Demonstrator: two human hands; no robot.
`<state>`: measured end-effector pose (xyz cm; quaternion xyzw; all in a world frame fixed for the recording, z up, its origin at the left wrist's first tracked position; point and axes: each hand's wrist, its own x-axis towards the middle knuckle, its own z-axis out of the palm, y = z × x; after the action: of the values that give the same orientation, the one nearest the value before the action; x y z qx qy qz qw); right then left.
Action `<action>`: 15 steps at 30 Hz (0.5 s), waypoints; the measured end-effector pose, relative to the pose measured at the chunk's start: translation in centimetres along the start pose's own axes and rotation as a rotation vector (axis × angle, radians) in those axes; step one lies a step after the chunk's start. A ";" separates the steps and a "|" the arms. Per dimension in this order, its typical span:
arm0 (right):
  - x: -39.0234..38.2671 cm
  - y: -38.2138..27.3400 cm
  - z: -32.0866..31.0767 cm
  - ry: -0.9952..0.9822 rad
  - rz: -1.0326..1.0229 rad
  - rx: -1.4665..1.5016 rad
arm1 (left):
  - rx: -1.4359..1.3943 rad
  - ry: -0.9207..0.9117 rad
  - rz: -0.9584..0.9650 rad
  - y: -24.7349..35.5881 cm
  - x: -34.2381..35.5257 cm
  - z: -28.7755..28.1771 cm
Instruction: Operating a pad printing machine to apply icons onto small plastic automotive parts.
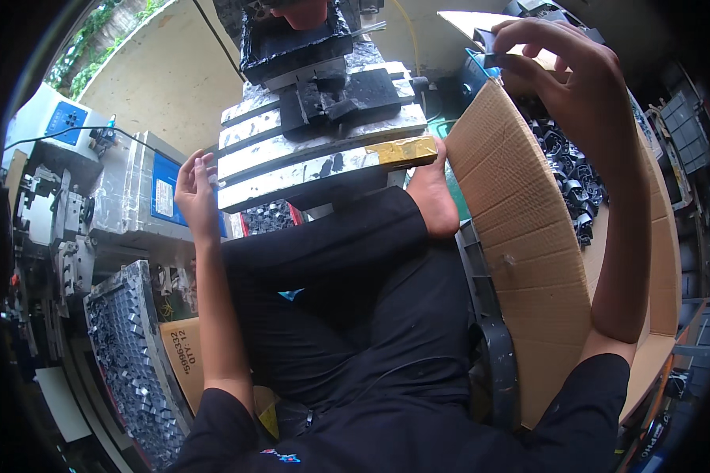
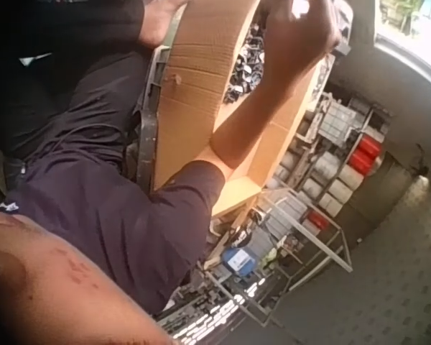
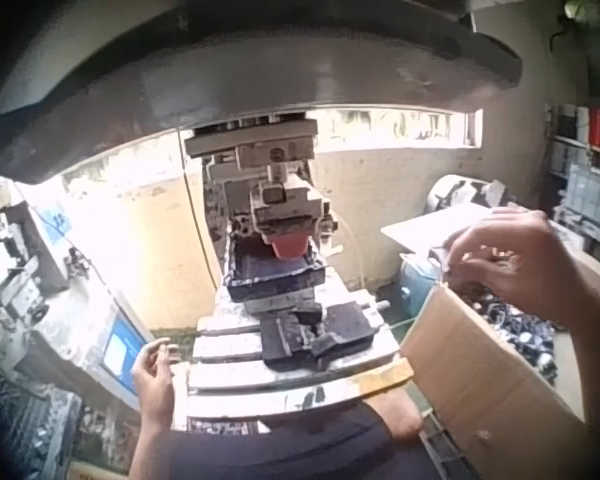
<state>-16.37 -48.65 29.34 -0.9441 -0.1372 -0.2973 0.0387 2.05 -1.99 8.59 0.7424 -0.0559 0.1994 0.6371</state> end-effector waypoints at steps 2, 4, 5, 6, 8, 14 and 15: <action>1.0 -4.8 -0.4 0.018 -0.172 0.045 | -0.017 0.024 0.096 3.1 -1.6 1.7; 1.8 -8.5 0.6 0.040 -0.312 0.101 | -0.019 0.065 0.191 6.4 -3.0 2.1; 1.9 -10.1 1.1 0.029 -0.315 0.156 | 0.001 0.078 0.306 8.4 -3.7 1.9; 2.1 -11.1 1.1 0.054 -0.378 0.175 | 0.015 0.093 0.425 10.3 -4.1 1.8; 1.8 -12.0 1.4 0.068 -0.367 0.207 | 0.049 0.040 0.458 13.1 -4.9 2.3; 2.5 -11.7 2.6 0.117 -0.379 0.236 | -0.224 -0.386 0.202 19.3 -4.4 5.6; 2.8 -12.1 2.7 0.143 -0.363 0.273 | -0.205 -0.423 0.237 19.8 -4.0 6.0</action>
<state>-16.12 -36.01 28.61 -0.8665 -0.3407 -0.3440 0.1217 -6.96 -12.07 24.71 0.6874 -0.2942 0.1064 0.6555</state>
